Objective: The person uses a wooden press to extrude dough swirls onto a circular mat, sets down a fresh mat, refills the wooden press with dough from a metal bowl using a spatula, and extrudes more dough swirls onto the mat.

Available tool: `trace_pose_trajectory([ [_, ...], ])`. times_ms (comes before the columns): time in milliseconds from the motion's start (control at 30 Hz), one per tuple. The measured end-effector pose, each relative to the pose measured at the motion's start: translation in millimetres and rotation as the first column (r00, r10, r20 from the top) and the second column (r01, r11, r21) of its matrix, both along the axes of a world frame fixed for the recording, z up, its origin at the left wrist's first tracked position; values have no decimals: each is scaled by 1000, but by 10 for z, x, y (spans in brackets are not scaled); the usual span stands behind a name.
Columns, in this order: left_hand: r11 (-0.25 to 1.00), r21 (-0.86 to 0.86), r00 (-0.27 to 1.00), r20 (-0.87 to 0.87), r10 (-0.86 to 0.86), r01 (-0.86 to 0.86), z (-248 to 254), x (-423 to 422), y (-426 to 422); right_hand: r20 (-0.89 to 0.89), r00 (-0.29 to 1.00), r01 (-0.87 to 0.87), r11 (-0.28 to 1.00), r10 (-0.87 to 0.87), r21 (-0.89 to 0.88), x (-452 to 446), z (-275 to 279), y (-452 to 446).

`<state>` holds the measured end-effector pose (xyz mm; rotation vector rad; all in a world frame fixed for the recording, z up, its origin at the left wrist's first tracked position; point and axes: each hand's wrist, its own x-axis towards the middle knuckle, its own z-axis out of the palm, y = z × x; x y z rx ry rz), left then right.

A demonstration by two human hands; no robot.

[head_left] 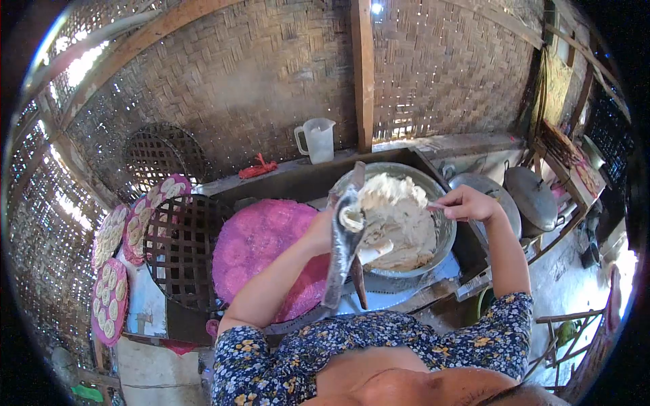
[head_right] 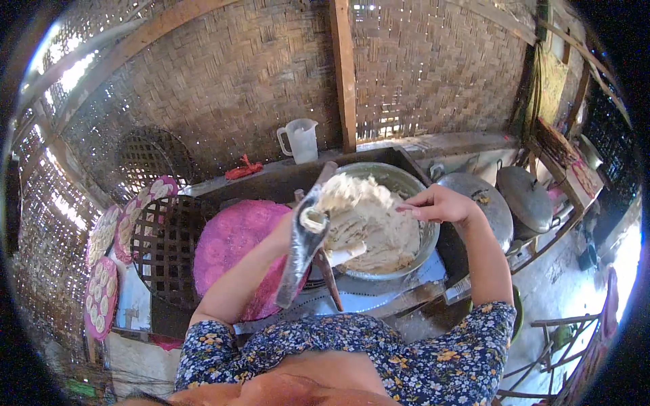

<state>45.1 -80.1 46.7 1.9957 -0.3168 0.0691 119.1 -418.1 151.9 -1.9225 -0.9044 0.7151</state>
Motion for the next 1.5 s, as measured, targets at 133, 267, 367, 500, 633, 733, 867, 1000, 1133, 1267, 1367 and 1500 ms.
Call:
trace_pose_trajectory([
  [133, 956, 293, 995, 97, -1, -28, 261, -2, -180, 394, 900, -117, 973, 188, -198, -59, 245, 171],
  [267, 855, 517, 997, 73, 10, -47, 507, -90, -331, 757, 584, 95, 901, 293, -422, -210, 744, 408],
  [367, 848, 523, 991, 136, 17, -86, 441, -44, -383, 862, 326, 198, 863, 388, -464, -435, 867, 750],
  [500, 878, 468, 994, 86, 68, -101, 227, 161, -294, 906, -131, 149, 912, 402, -383, -604, 420, 1063],
  [633, 1000, 26, 1000, -19, 8, -8, -406, 545, -15, 920, -320, 3, 971, 226, -238, -525, 201, 1008],
  [733, 998, -58, 992, -124, 8, -15, -375, 575, 77, 982, -131, 45, 991, 133, -128, -493, 507, 758],
  [867, 988, 152, 998, -64, 28, -18, -167, 513, 113, 993, -77, 130, 987, -88, 97, -483, 794, 408],
  [1000, 962, 270, 995, -97, -15, 41, 448, 184, -201, 994, -90, 54, 996, -62, 67, -375, 689, 527],
  [1133, 985, 167, 999, 10, -32, 30, 173, 305, -216, 988, -72, 72, 988, 139, -134, -400, 726, 641],
  [1267, 859, 505, 996, 28, 79, -83, 284, 192, -331, 962, -73, 5, 965, 263, -263, -354, 402, 975],
  [1367, 981, 192, 997, -56, 45, -33, -25, 365, -265, 947, -161, -26, 958, 277, -284, -260, 283, 1066],
  [1500, 984, -173, 992, -113, -55, 35, -294, 579, -75, 992, -27, 49, 992, 121, -119, -299, 603, 768],
])
